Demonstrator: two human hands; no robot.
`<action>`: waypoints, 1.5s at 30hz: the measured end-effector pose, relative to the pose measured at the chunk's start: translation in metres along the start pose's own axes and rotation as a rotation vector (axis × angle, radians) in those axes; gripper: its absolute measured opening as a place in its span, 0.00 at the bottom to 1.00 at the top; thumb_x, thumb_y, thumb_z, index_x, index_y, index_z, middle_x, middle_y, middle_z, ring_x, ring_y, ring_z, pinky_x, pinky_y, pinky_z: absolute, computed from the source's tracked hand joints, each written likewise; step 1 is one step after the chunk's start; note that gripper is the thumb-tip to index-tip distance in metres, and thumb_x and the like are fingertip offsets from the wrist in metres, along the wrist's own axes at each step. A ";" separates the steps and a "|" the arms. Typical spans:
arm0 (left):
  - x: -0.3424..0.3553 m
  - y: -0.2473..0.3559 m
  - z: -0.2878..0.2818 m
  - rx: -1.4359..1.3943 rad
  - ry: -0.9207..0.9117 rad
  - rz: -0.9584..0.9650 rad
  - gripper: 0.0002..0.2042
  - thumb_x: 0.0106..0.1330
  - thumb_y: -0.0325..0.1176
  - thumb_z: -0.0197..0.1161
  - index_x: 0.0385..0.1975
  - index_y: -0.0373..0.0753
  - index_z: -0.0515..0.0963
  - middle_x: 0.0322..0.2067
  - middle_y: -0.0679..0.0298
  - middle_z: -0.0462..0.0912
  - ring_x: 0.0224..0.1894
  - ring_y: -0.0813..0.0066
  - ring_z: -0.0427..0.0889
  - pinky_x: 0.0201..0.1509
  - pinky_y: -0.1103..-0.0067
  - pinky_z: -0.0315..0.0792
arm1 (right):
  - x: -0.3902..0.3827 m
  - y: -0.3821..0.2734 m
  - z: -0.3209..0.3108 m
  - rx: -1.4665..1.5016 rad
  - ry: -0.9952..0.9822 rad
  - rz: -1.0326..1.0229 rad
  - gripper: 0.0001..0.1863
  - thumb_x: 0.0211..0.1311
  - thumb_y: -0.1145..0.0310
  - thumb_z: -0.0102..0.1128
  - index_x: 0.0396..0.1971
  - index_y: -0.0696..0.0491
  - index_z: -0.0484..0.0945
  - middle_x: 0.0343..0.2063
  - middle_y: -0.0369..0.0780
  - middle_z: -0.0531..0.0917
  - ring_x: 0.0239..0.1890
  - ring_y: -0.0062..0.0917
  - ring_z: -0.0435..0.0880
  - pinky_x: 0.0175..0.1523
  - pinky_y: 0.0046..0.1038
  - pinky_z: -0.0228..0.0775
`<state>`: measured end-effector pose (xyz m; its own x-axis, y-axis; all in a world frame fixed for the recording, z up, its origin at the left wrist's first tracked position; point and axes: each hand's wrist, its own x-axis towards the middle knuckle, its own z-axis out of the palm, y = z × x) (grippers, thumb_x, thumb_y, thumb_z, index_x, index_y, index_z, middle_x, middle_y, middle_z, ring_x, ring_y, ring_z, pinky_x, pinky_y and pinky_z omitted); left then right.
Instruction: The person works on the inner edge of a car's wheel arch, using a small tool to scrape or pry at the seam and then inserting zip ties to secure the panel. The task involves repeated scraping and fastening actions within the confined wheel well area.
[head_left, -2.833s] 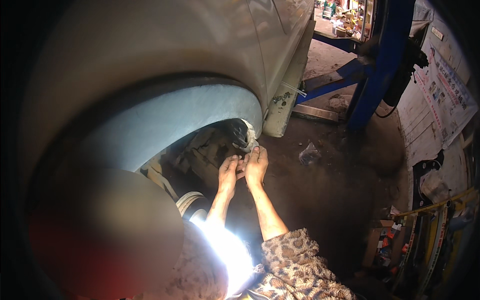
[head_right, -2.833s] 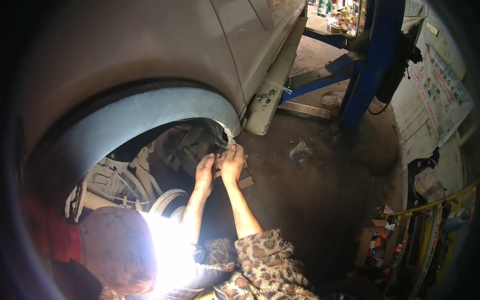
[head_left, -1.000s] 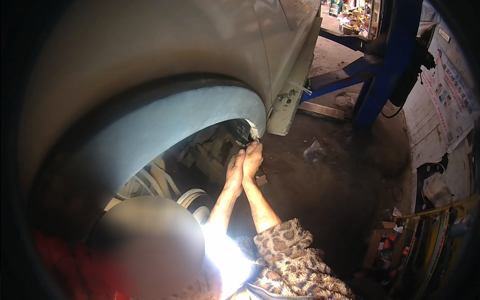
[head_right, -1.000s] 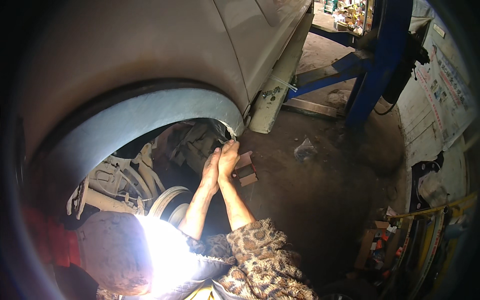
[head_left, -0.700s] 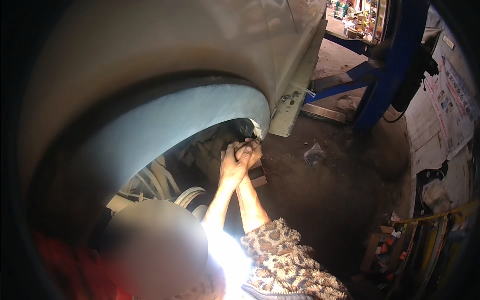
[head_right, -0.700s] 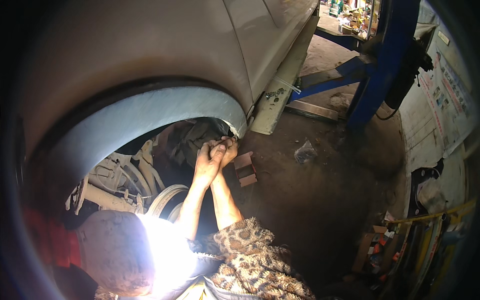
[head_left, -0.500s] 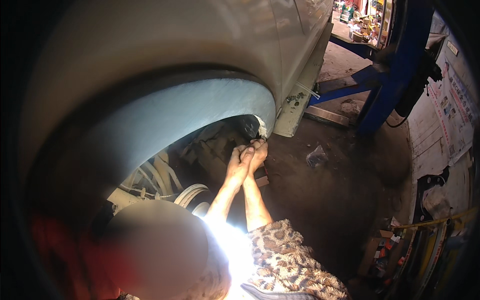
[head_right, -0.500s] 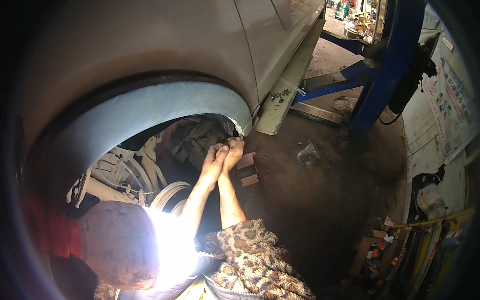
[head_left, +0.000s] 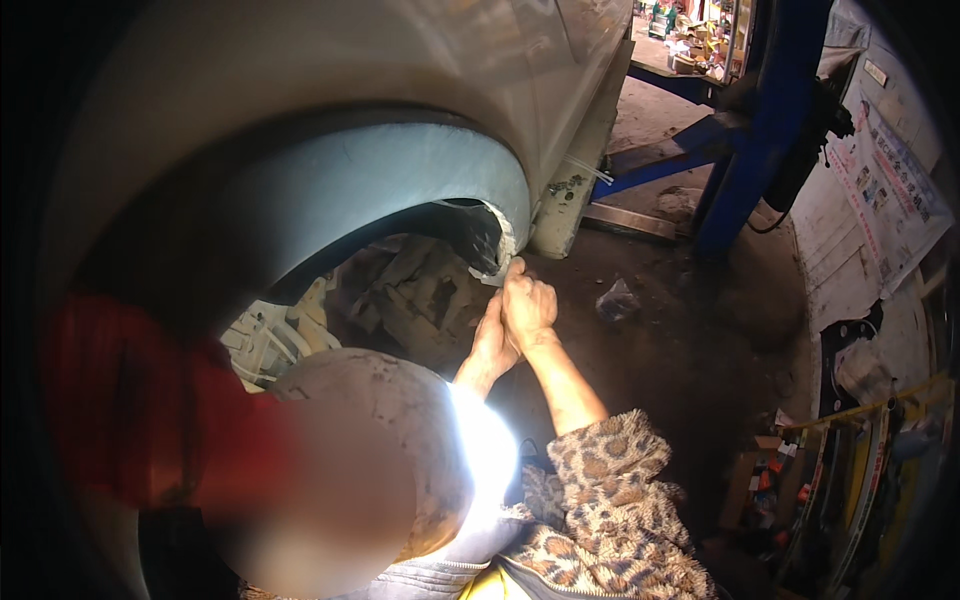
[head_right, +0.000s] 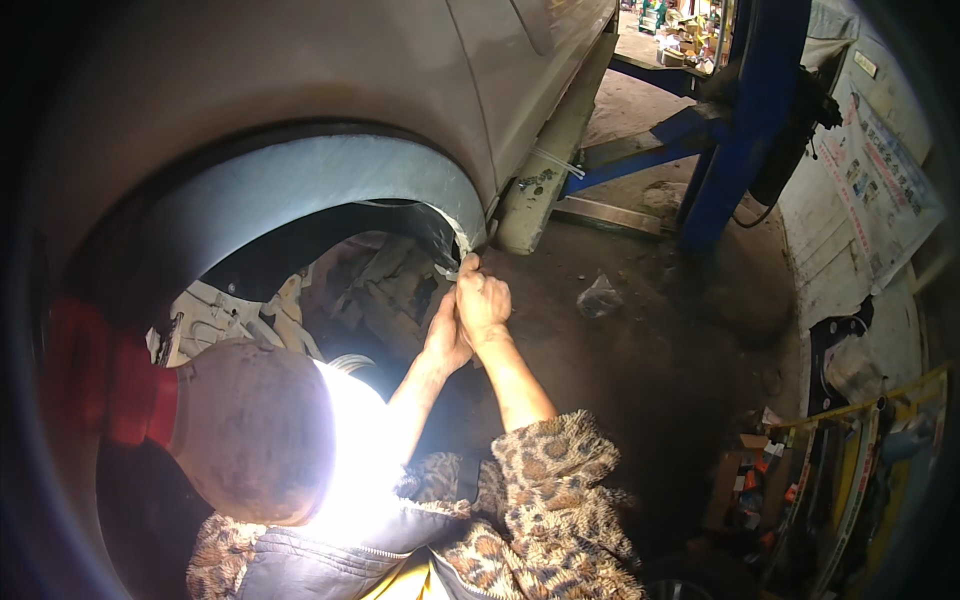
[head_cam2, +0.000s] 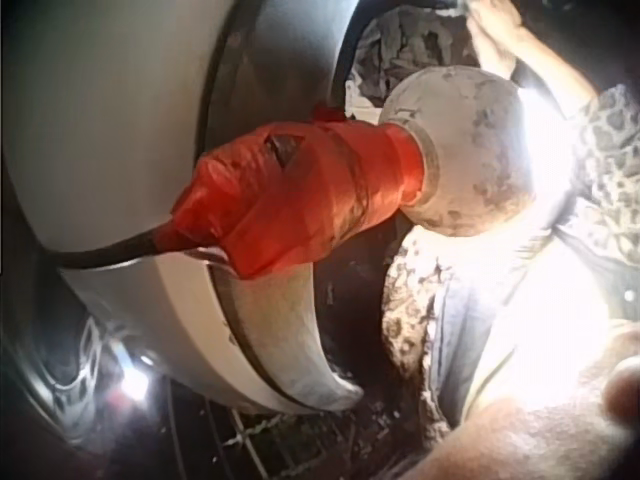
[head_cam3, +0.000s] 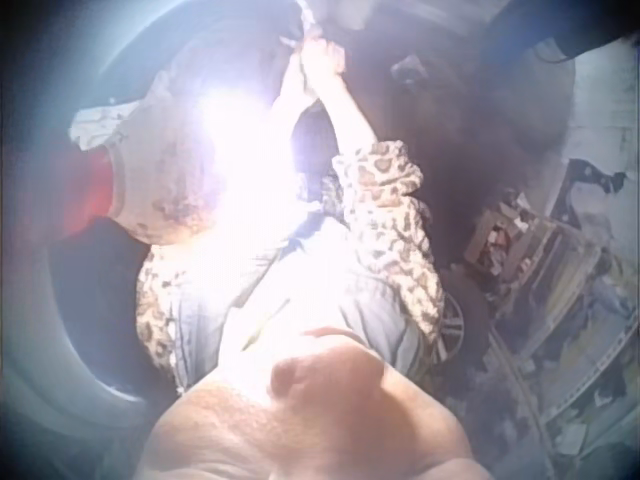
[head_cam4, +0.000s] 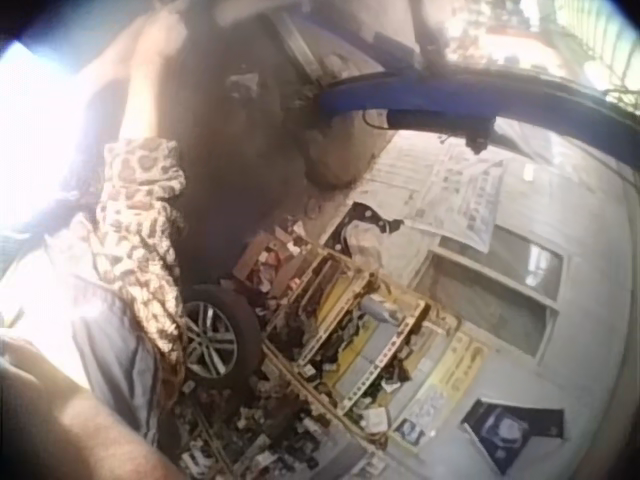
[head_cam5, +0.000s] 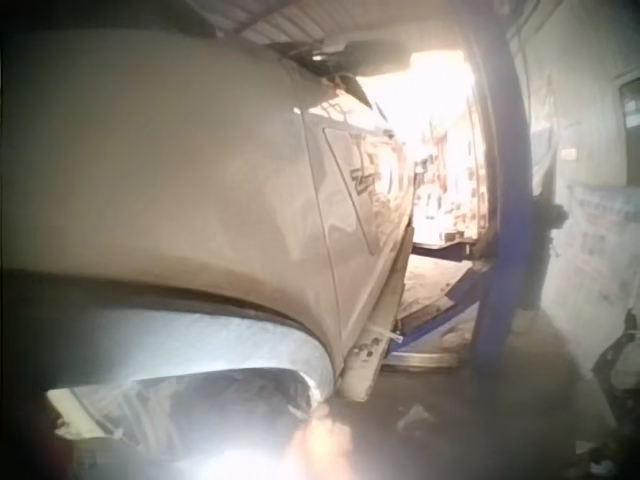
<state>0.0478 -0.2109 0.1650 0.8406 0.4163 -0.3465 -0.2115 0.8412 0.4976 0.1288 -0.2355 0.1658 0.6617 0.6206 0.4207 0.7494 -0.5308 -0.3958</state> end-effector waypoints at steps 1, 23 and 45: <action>0.001 0.001 -0.003 0.089 -0.015 -0.020 0.23 0.77 0.48 0.40 0.62 0.41 0.66 0.59 0.63 0.73 0.61 0.69 0.73 0.65 0.69 0.68 | 0.002 0.005 0.001 -0.037 -0.012 -0.026 0.09 0.60 0.69 0.52 0.33 0.60 0.71 0.18 0.50 0.82 0.21 0.43 0.84 0.26 0.40 0.78; 0.007 0.018 -0.003 0.377 0.115 0.125 0.25 0.75 0.50 0.47 0.61 0.37 0.67 0.57 0.60 0.74 0.58 0.70 0.73 0.63 0.73 0.68 | -0.004 -0.020 0.014 0.490 -0.049 0.451 0.11 0.68 0.65 0.45 0.35 0.58 0.64 0.23 0.55 0.83 0.29 0.52 0.83 0.35 0.50 0.75; 0.022 0.015 -0.008 0.168 0.257 0.081 0.22 0.75 0.52 0.45 0.54 0.41 0.72 0.48 0.64 0.79 0.50 0.70 0.78 0.56 0.72 0.73 | 0.002 -0.019 0.032 0.120 -0.012 0.227 0.09 0.64 0.68 0.49 0.35 0.60 0.68 0.20 0.49 0.83 0.22 0.41 0.85 0.27 0.39 0.80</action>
<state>0.0589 -0.1865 0.1580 0.6664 0.5709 -0.4797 -0.1691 0.7422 0.6485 0.1156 -0.2059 0.1482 0.8118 0.5004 0.3008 0.5733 -0.5856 -0.5730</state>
